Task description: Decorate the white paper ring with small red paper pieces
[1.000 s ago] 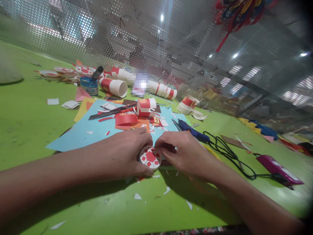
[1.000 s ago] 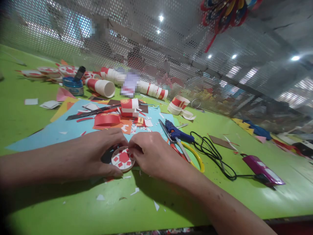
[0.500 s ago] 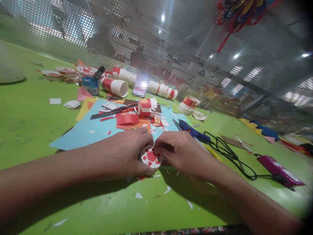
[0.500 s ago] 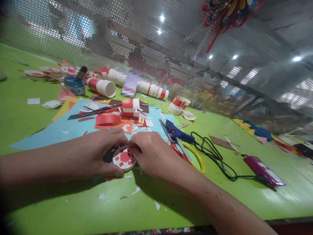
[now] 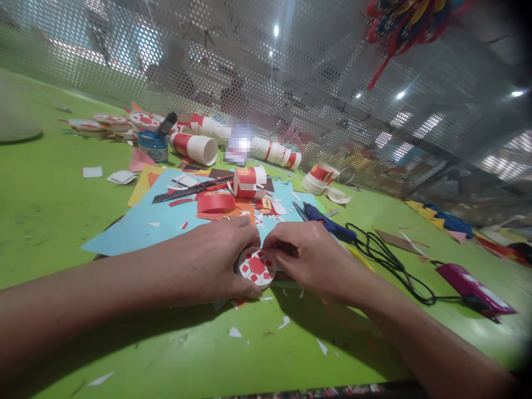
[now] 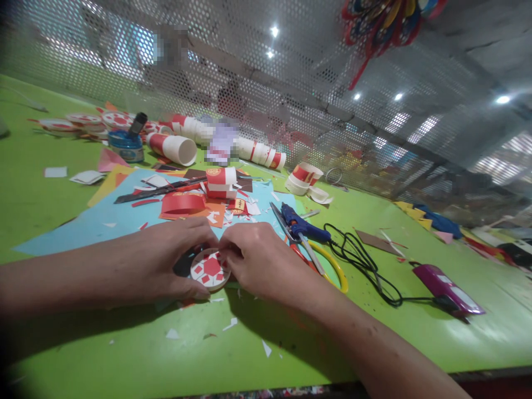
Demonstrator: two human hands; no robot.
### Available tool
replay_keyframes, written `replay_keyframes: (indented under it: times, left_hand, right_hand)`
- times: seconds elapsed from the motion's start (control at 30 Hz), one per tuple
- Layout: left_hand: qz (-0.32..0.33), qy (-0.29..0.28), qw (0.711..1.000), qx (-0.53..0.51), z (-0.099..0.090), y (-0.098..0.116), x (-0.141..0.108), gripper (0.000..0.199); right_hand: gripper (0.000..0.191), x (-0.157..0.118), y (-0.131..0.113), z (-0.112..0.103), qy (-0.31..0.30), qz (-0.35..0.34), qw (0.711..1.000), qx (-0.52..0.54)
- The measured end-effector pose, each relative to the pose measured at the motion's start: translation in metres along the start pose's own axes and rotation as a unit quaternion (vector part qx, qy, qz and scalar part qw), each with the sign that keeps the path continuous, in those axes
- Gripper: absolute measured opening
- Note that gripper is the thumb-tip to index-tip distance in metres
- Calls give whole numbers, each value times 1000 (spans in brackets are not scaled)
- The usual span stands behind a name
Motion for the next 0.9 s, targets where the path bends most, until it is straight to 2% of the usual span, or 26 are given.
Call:
replay_keyframes:
  times: [0.27,0.9]
  left_hand:
    - [7,7,1000,-8,2,-4,0,35]
    - [8,9,1000,-14,1,0,-1,34]
  right_hand:
    - [10,1,3,3,-13,24,1000,-10]
    - [15,1,1,2,-34,25,999,-20]
Point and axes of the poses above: each hand's wrist, its own x-axis towards the middle knuckle, its own z-axis out of the palm, y = z × x, the point moved 1 cm from there along x, towards the middle knuckle, and after that the axes turned 5 degrees about -y, right-handed, at the moved point
